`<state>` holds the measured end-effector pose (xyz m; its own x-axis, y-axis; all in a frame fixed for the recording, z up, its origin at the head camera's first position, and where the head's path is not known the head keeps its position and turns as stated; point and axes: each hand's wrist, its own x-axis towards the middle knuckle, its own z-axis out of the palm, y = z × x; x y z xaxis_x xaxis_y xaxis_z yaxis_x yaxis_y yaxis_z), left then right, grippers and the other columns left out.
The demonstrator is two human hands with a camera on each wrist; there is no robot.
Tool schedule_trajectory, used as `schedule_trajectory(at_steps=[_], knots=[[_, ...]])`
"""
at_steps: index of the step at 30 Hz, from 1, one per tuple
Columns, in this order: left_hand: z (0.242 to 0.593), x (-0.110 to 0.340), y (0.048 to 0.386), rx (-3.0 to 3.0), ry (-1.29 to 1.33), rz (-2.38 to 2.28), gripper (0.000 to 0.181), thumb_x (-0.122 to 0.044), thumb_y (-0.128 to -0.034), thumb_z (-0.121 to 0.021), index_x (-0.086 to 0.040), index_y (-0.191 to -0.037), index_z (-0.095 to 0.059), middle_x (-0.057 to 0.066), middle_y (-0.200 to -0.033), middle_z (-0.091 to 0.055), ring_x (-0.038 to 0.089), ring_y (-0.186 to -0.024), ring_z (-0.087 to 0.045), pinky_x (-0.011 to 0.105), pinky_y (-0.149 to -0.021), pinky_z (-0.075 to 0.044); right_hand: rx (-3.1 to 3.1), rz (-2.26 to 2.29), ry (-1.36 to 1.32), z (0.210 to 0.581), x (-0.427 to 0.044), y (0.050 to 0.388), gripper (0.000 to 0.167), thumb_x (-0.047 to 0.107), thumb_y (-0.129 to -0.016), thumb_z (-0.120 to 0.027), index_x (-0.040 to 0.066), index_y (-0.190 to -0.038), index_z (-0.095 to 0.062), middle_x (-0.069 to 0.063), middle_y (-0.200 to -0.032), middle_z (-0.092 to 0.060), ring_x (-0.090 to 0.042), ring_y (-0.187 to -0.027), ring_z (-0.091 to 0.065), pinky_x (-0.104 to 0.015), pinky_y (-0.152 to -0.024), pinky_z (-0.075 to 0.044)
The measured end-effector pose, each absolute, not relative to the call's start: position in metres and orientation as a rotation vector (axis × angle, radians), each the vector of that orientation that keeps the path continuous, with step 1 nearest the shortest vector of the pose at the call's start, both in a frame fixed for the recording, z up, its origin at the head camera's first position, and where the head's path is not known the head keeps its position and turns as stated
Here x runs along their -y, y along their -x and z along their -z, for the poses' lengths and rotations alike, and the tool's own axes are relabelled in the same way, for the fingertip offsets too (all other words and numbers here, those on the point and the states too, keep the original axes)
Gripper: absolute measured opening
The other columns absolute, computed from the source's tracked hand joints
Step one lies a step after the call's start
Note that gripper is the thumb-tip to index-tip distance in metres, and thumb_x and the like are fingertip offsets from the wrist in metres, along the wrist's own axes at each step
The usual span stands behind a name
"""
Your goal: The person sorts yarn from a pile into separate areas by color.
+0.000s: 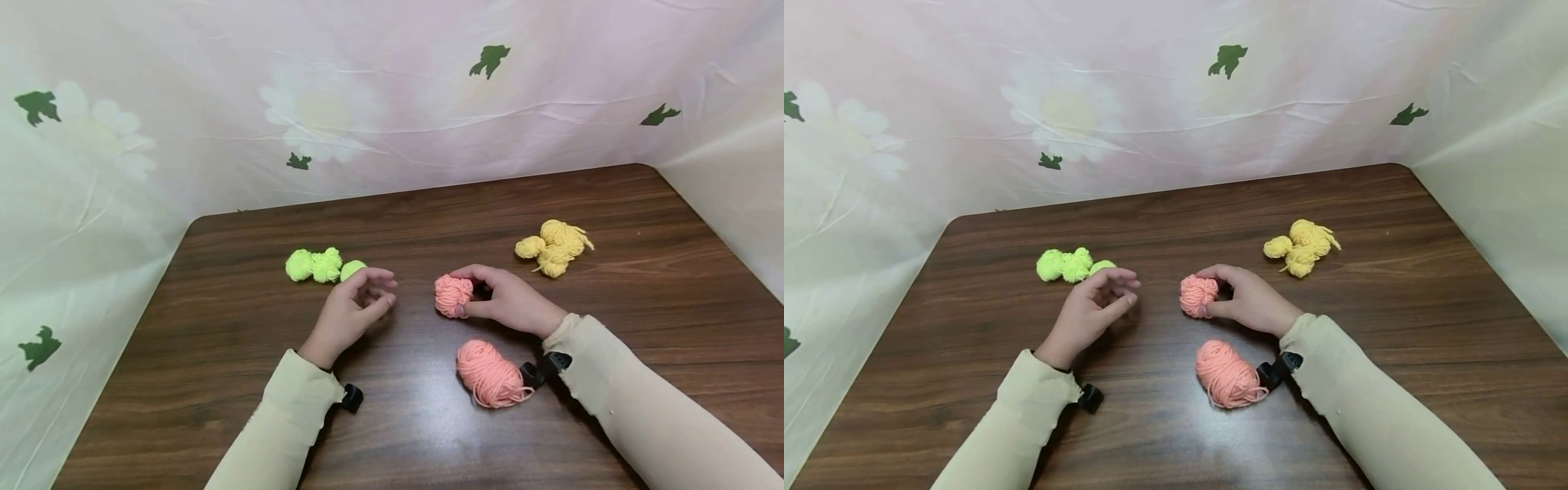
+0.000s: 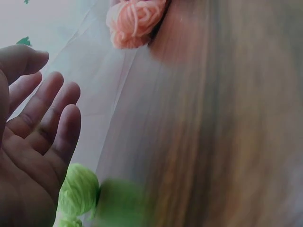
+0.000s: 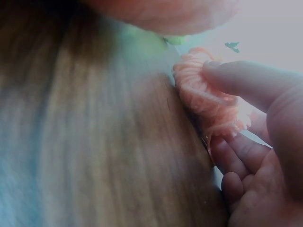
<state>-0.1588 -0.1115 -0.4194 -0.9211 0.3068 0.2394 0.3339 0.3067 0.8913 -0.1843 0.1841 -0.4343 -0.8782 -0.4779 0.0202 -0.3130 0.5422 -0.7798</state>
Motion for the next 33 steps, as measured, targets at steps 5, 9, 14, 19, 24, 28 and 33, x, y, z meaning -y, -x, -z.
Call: schedule_trajectory(at_steps=[5,9,14,19,24,28,33], knots=[[0.418,0.105,0.155,2.548,0.688,1.734,0.029,-0.002,-0.0912,-0.071,-0.002,-0.119,-0.064,0.014,-0.111,-0.071,0.018,-0.091,-0.067,0.028,-0.072,-0.052,-2.577,1.25,0.674,0.434,-0.184,0.184,0.053,0.029,-0.086,-0.082,0.02,-0.133,-0.061,0.002,-0.12,-0.067,-0.017,-0.111,-0.06,-0.043,-0.096,-0.046],[0.42,0.101,0.152,2.547,0.727,1.765,0.027,-0.001,-0.0907,-0.07,-0.005,-0.117,-0.065,0.014,-0.111,-0.071,0.017,-0.091,-0.068,0.028,-0.073,-0.052,-2.581,1.243,0.675,0.435,-0.184,0.185,0.053,0.032,-0.086,-0.081,0.02,-0.134,-0.061,0.002,-0.12,-0.067,-0.018,-0.11,-0.06,-0.043,-0.096,-0.046],[0.421,0.096,0.149,2.551,0.776,1.796,0.027,0.0,-0.0907,-0.071,-0.006,-0.117,-0.065,0.011,-0.111,-0.071,0.016,-0.092,-0.067,0.028,-0.073,-0.053,-2.592,1.23,0.681,0.435,-0.185,0.185,0.054,0.033,-0.086,-0.081,0.019,-0.134,-0.061,0.001,-0.12,-0.067,-0.018,-0.111,-0.06,-0.044,-0.095,-0.046],[0.42,0.092,0.146,2.567,0.836,1.778,0.029,-0.002,-0.0902,-0.073,-0.007,-0.118,-0.066,0.009,-0.111,-0.071,0.015,-0.092,-0.067,0.029,-0.074,-0.054,-2.592,1.233,0.675,0.434,-0.185,0.184,0.055,0.031,-0.085,-0.082,0.018,-0.134,-0.061,0.001,-0.119,-0.067,-0.018,-0.11,-0.06,-0.043,-0.095,-0.046],[0.42,0.089,0.144,2.572,0.863,1.775,0.028,-0.003,-0.0898,-0.074,-0.007,-0.117,-0.067,0.011,-0.109,-0.072,0.015,-0.092,-0.067,0.029,-0.074,-0.054,-2.582,1.243,0.669,0.433,-0.185,0.184,0.054,0.028,-0.085,-0.082,0.018,-0.134,-0.061,0.001,-0.118,-0.067,-0.018,-0.106,-0.06,-0.042,-0.092,-0.047],[0.42,0.084,0.14,2.565,0.919,1.793,0.028,-0.005,-0.0904,-0.074,-0.007,-0.117,-0.067,0.013,-0.106,-0.072,0.015,-0.091,-0.067,0.029,-0.074,-0.055,-2.576,1.25,0.665,0.433,-0.184,0.184,0.053,0.024,-0.085,-0.082,0.018,-0.134,-0.061,0.0,-0.119,-0.067,-0.018,-0.105,-0.061,-0.042,-0.092,-0.047],[0.42,0.076,0.133,2.566,0.967,1.824,0.028,-0.007,-0.0914,-0.073,-0.008,-0.118,-0.066,0.012,-0.103,-0.072,0.012,-0.09,-0.067,0.029,-0.073,-0.055,-2.577,1.251,0.671,0.434,-0.185,0.184,0.053,0.023,-0.085,-0.082,0.018,-0.134,-0.061,0.0,-0.12,-0.067,-0.018,-0.104,-0.061,-0.041,-0.091,-0.047]])
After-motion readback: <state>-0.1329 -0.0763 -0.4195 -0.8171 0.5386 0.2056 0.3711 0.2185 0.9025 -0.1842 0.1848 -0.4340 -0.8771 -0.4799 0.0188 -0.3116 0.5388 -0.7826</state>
